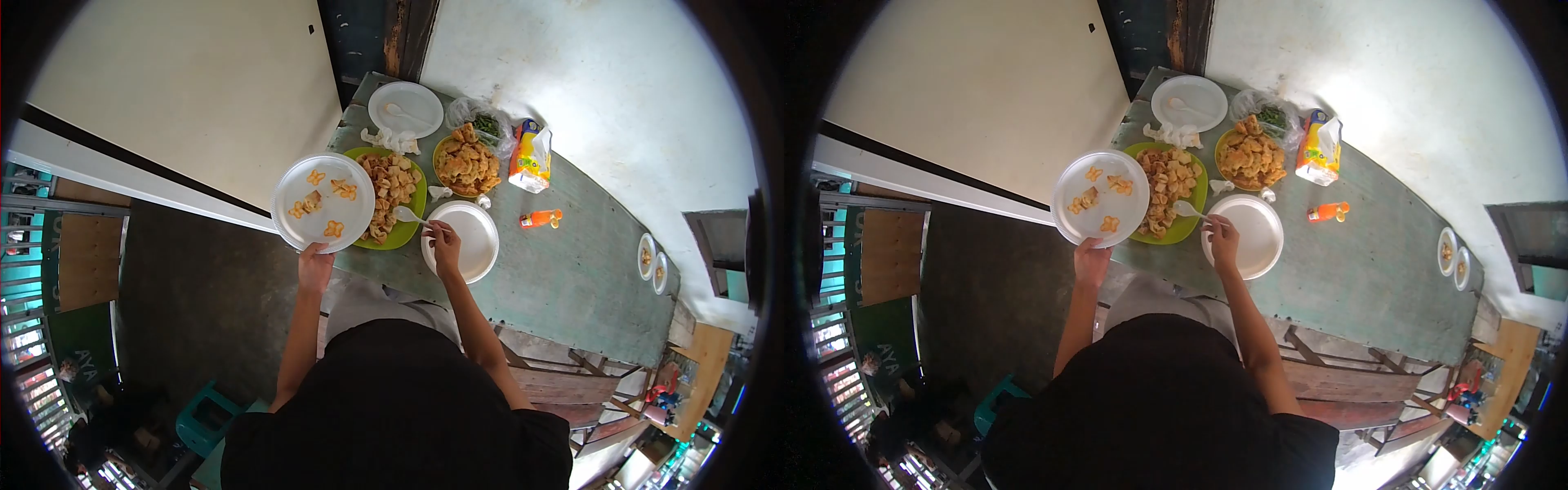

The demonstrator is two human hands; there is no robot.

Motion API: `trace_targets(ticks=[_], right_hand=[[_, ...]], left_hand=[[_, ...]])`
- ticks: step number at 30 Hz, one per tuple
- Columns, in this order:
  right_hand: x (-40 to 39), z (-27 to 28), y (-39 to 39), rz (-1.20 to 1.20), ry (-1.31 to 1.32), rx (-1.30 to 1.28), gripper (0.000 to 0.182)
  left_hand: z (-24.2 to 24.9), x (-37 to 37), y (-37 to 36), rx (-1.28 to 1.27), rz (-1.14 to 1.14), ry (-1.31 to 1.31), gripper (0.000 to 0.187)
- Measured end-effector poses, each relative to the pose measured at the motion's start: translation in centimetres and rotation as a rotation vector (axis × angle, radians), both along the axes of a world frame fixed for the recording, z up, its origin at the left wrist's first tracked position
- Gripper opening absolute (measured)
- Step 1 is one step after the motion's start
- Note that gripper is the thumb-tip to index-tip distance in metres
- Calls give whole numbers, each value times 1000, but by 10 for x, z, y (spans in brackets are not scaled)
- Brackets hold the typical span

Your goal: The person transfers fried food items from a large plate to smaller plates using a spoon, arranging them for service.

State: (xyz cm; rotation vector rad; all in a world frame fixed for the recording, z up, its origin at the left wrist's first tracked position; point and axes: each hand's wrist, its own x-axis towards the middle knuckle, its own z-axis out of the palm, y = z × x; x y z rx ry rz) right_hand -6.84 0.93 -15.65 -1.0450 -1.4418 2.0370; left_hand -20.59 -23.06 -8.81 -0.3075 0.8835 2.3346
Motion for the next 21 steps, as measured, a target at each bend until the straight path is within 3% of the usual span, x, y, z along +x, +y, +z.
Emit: trace_targets(ticks=[3,5,9,12,14,21], right_hand=[[-8,-6,-2,11,6,10,17],[-13,-3,-2,105,-37,400,15],[-11,20,-5,211,-159,591,15],[-10,1,-3,208,-218,461,16],[-10,-10,-4,105,-101,61,18],[1,-7,-5,44,59,-76,21]], left_hand=[[1,-1,-1,-16,16,-8,64],[0,-1,-3,-22,25,-9,64],[3,0,-6,-24,47,-29,64],[-9,-1,-12,-5,57,-33,64],[-4,1,-11,6,52,-16,58],[-5,1,-15,7,36,5,51]])
